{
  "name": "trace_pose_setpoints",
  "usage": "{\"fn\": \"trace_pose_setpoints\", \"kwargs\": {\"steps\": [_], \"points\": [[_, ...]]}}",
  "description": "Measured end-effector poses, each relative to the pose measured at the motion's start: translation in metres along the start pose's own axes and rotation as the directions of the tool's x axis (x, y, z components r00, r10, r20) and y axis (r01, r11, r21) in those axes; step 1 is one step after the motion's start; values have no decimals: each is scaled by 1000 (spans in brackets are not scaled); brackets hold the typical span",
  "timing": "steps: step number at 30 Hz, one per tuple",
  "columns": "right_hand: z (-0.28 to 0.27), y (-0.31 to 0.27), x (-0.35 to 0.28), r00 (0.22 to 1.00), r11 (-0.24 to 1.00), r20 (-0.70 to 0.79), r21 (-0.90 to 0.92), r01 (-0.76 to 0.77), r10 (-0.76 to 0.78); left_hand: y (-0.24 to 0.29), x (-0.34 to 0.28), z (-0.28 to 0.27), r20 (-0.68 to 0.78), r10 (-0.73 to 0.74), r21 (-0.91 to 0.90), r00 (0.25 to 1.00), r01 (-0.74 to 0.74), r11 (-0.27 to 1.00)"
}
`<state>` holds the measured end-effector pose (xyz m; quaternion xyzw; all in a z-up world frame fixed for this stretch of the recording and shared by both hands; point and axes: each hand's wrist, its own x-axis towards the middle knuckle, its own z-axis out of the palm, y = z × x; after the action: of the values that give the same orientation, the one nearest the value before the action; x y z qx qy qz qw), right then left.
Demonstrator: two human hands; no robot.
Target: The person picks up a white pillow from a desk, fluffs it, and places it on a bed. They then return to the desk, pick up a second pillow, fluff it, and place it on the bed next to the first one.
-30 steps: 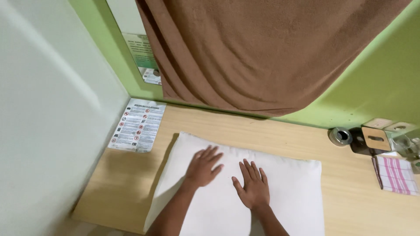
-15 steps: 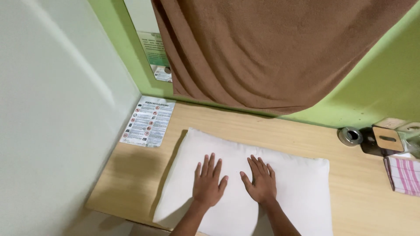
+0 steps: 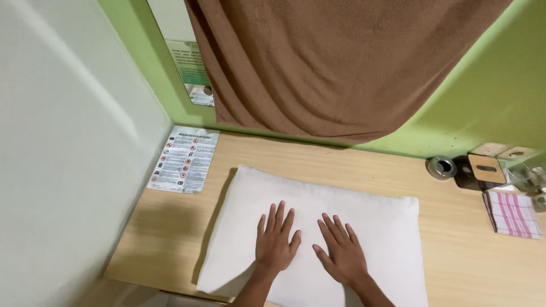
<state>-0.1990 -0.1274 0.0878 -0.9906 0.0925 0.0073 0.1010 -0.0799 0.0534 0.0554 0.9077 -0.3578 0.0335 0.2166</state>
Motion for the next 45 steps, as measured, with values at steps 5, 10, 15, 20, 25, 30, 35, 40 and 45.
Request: {"fn": "trace_pose_setpoints", "kwargs": {"steps": [5,10,15,20,25,30,35,40,45], "points": [[-15,48,5,992,988,87,-130,-84,95,0,3,4,-12,13,6,1000,-13,1000],[-6,92,32,899,905,121,-121,-407,420,-1,6,1,15,0,-11,1000,0,1000],[-2,77,50,831,841,131,-95,-532,541,-3,10,7,-3,1,34,1000,0,999],[-4,6,56,907,923,171,-58,-380,384,-2,14,8,50,-29,55,998,27,998],[6,-35,44,983,988,110,-61,-144,150,-5,13,13,15,-2,84,1000,1,996],[-16,-20,26,993,998,108,58,33,-39,-2,12,4,77,-21,68,997,16,998],[-25,35,27,978,987,145,-81,-139,149,-5,13,8,67,-25,79,997,20,997],[-5,90,36,914,924,135,-89,-373,382,-7,12,15,-17,17,68,1000,-16,998],[7,79,34,890,894,84,-73,-443,448,-3,13,7,88,-33,71,996,26,997]]}}
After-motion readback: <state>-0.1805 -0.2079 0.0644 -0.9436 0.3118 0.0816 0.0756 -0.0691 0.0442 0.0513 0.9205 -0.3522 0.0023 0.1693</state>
